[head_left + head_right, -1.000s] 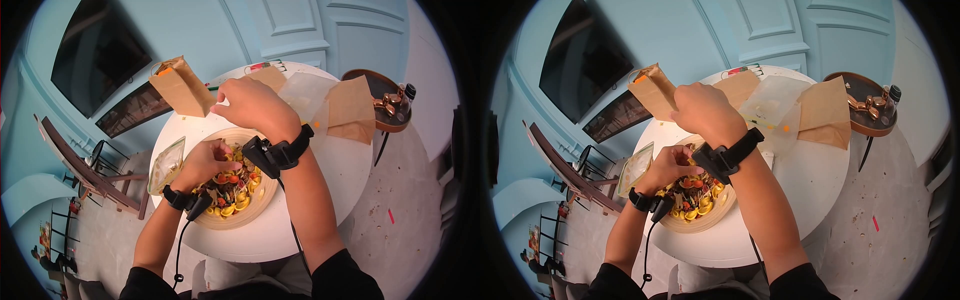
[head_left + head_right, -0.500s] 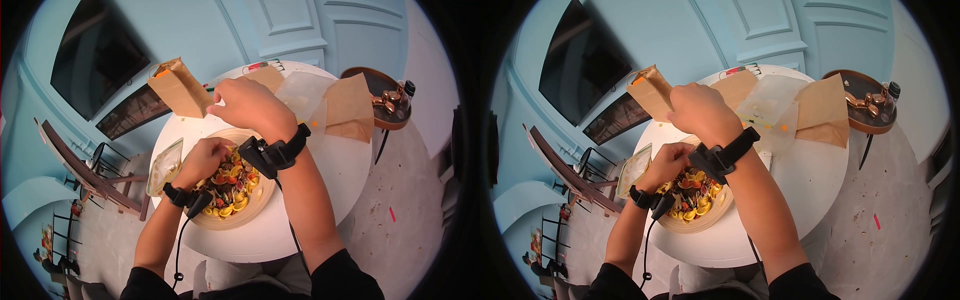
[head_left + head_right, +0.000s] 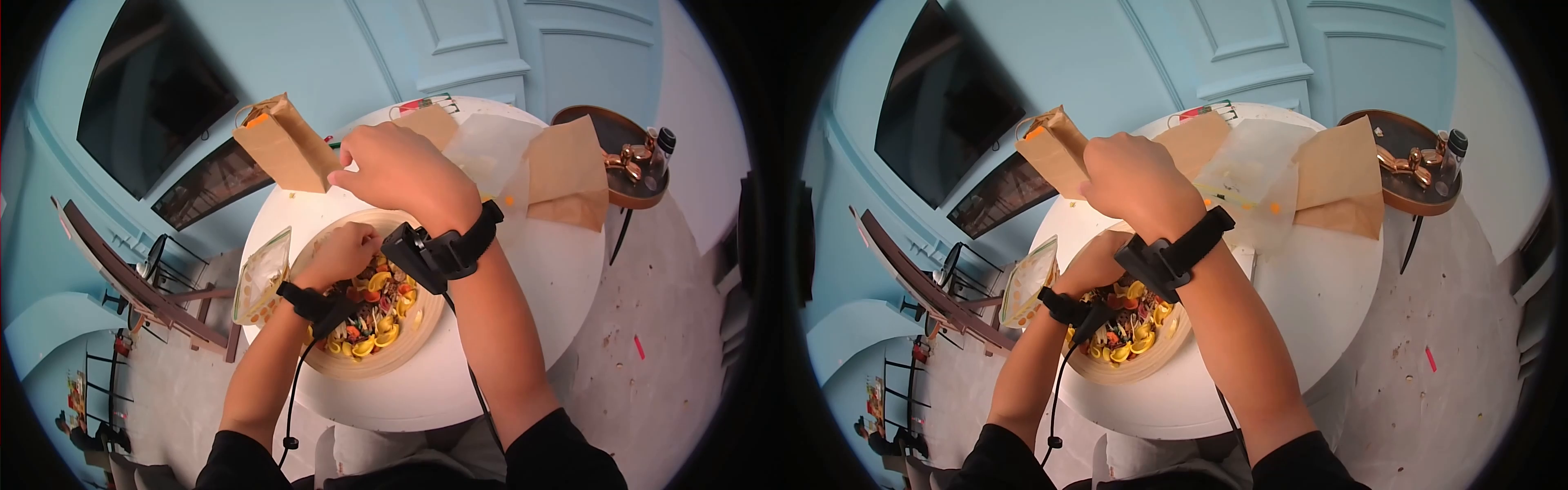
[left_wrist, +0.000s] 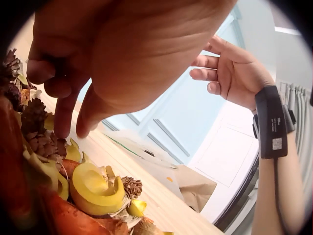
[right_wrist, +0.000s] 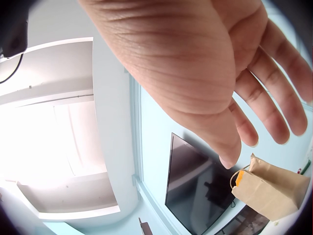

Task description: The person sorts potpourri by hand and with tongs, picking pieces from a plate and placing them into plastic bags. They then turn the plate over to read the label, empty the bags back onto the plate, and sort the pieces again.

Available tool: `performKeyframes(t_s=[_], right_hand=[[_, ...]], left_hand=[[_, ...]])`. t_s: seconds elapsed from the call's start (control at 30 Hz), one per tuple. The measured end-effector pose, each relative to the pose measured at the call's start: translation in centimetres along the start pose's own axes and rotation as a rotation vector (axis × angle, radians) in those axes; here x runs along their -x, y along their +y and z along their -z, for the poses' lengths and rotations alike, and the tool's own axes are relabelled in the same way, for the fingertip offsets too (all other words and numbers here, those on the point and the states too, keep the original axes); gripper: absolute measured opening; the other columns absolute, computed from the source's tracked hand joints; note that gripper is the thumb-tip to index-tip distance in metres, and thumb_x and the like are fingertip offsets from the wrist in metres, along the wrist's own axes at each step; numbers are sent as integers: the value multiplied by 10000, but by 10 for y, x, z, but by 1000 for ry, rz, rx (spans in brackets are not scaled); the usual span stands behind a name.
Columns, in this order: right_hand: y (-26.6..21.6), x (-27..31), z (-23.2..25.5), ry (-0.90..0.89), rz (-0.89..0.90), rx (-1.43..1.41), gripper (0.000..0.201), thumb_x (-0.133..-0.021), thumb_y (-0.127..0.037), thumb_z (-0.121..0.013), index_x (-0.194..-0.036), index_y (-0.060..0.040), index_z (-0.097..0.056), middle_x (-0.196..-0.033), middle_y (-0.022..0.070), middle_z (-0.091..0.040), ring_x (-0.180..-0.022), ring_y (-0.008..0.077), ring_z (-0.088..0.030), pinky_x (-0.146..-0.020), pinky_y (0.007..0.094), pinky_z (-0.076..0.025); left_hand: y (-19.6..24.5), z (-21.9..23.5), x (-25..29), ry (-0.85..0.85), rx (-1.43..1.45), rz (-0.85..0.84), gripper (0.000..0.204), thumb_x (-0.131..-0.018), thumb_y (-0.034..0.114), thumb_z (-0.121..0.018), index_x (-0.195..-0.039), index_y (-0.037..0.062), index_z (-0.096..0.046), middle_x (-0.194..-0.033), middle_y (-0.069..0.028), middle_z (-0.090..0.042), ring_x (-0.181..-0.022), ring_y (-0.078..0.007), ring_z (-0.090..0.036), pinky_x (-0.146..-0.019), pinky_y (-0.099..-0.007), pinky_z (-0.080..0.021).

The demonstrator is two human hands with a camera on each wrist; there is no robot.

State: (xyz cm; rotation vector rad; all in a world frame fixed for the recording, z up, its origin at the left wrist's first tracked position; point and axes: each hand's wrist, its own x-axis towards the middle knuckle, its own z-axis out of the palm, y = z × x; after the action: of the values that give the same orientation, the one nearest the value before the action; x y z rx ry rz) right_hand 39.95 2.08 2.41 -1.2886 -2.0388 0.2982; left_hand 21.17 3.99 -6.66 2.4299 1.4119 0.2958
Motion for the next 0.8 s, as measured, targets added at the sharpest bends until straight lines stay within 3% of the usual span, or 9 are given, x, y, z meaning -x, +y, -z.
performKeyframes(t_s=[0.07,0.27,0.47,0.57,0.67,0.8], right_hand=[[0,0,-1,-11,0,3,336,-880,-343,-709,-1009,-33,-695,-931,191,-715,-915,355,-681,-821,432,-527],[-5,2,1,-22,-17,-9,337,-884,-347,-707,-1008,-35,-696,-941,191,-716,-922,352,-682,-833,428,-527],[-5,5,0,49,39,-30,277,-876,-264,-731,-932,8,-716,-908,229,-723,-897,385,-716,-813,462,-571],[-4,4,-1,57,49,-18,273,-878,-261,-728,-938,5,-716,-912,227,-723,-902,383,-715,-817,465,-570],[-4,4,-3,68,63,-10,272,-880,-260,-726,-940,6,-715,-913,226,-723,-907,384,-712,-819,467,-568],[-4,4,-6,75,66,-11,275,-877,-259,-729,-939,8,-715,-912,230,-721,-914,388,-709,-822,466,-567]], left_hand=[[-1,2,2,42,81,66,198,-891,140,-643,-1008,21,-752,-826,-196,-731,-815,-349,-714,-785,-439,-548],[-24,-5,-6,-28,-126,-39,327,-794,88,-716,-1115,32,-727,-963,-195,-726,-937,-357,-692,-874,-435,-537],[-39,-21,-20,165,-160,-360,284,-766,73,-722,-1047,29,-709,-931,-161,-707,-955,-352,-674,-867,-430,-534],[-30,-10,-23,-104,-98,-223,222,-772,78,-725,-986,22,-708,-927,-156,-718,-914,-333,-688,-824,-420,-539],[-15,-5,-13,-121,-54,-88,183,-787,83,-729,-962,28,-720,-923,-168,-728,-864,-321,-698,-779,-408,-543],[-22,-10,-13,-62,23,-29,155,-841,115,-726,-950,4,-723,-875,-151,-729,-803,-258,-698,-739,-380,-540]])
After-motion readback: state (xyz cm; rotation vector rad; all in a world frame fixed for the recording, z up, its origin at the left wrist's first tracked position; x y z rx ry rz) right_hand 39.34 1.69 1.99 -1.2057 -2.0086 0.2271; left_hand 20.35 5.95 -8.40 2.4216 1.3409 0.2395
